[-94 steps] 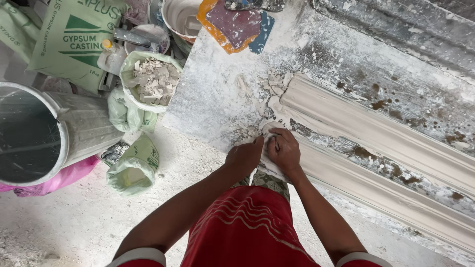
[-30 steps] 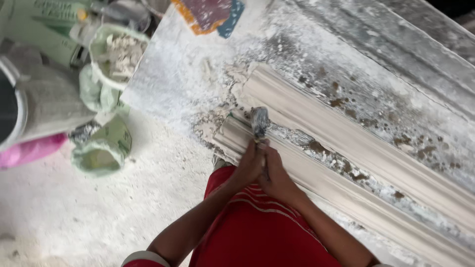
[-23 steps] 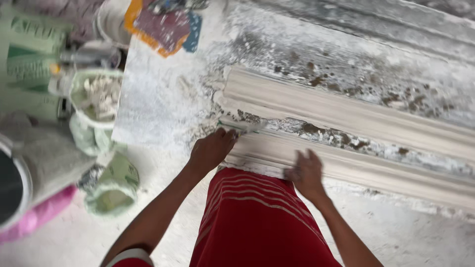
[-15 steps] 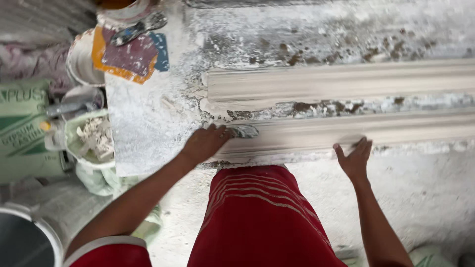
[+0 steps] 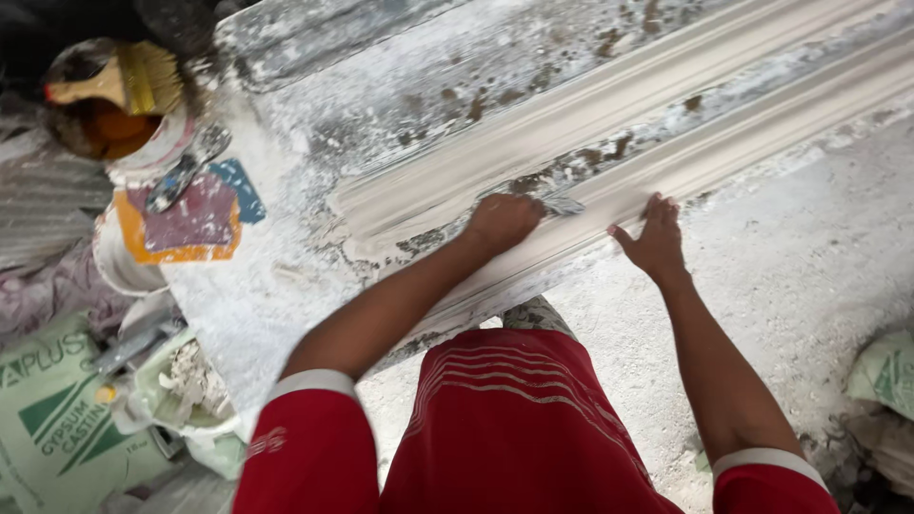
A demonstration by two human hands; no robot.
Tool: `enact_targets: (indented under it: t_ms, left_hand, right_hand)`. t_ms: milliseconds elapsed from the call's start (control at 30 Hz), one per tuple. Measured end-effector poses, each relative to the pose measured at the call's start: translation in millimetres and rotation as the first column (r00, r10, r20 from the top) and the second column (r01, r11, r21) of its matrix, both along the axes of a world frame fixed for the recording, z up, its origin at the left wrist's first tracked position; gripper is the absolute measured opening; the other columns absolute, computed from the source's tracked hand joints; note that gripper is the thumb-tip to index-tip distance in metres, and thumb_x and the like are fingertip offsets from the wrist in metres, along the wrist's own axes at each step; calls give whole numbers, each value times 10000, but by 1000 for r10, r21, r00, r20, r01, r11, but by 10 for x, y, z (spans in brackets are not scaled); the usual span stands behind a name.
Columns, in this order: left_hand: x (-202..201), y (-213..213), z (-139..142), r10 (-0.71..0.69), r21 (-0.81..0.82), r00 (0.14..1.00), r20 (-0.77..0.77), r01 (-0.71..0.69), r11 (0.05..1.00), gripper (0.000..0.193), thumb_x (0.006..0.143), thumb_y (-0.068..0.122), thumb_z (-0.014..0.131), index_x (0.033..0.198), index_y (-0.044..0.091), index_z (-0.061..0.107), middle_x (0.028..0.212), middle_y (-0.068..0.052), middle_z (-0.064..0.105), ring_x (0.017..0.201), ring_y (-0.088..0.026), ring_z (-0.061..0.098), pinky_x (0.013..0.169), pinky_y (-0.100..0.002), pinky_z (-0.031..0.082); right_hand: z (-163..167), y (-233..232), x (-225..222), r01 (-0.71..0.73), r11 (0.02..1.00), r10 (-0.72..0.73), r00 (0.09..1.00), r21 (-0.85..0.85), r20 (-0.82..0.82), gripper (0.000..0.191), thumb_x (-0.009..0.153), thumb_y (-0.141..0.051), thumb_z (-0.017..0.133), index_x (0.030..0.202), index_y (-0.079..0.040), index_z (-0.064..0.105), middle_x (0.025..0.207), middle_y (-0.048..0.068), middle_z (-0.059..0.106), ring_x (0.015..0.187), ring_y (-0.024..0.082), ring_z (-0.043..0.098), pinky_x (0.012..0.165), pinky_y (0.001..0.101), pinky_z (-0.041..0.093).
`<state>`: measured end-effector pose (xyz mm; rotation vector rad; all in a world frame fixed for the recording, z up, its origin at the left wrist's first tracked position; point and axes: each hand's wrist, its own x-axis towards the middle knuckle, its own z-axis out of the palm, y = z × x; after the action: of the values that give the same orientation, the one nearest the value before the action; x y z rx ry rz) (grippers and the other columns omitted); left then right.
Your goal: The person first ties a knot in a length of string, then uses a putty knife to scrape residue from long gypsum cornice moldings and presses filler into the seams between molding pieces, smoothing the joints by hand and with the scraper.
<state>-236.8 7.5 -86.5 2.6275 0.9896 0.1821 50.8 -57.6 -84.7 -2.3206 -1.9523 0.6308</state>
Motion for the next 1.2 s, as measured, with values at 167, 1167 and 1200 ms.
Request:
enact_targets:
  t_ms: [167,1167,1200]
  left_hand:
    - [-944,-211,246,-77,-166,974,-212,41,985,321,1041,228,486,1319,98,577,1140,-142,705,849,-324,741,673,-476,612]
    - [691,320,752,-60,-238,869,-492,-67,969,644,988,377,416,1594,244,244,1448,-167,562,966,-330,734,513,-321,628]
    - [814,375,643,12,-437,850,-526,-283,854,590,1051,397,372,1617,295,241,1431,-170,554,872,-289,746,549,-303,616]
  right_hand:
    - [-75,-87,-23,-6,997,5,1000,75,11,1169,899,-703,630,1599,118,182,1601,447,224,1533,588,161,1217,613,248]
    - [-466,1039,2832,15,995,-12,999,101,-33,1159,941,-604,704,1589,159,119,1642,425,82,1561,523,53,1240,595,166]
    - [-469,1031,2818,7,991,-3,1000,134,-29,1167,940,-599,704,1592,173,122,1644,446,90,1570,532,60,1255,585,180]
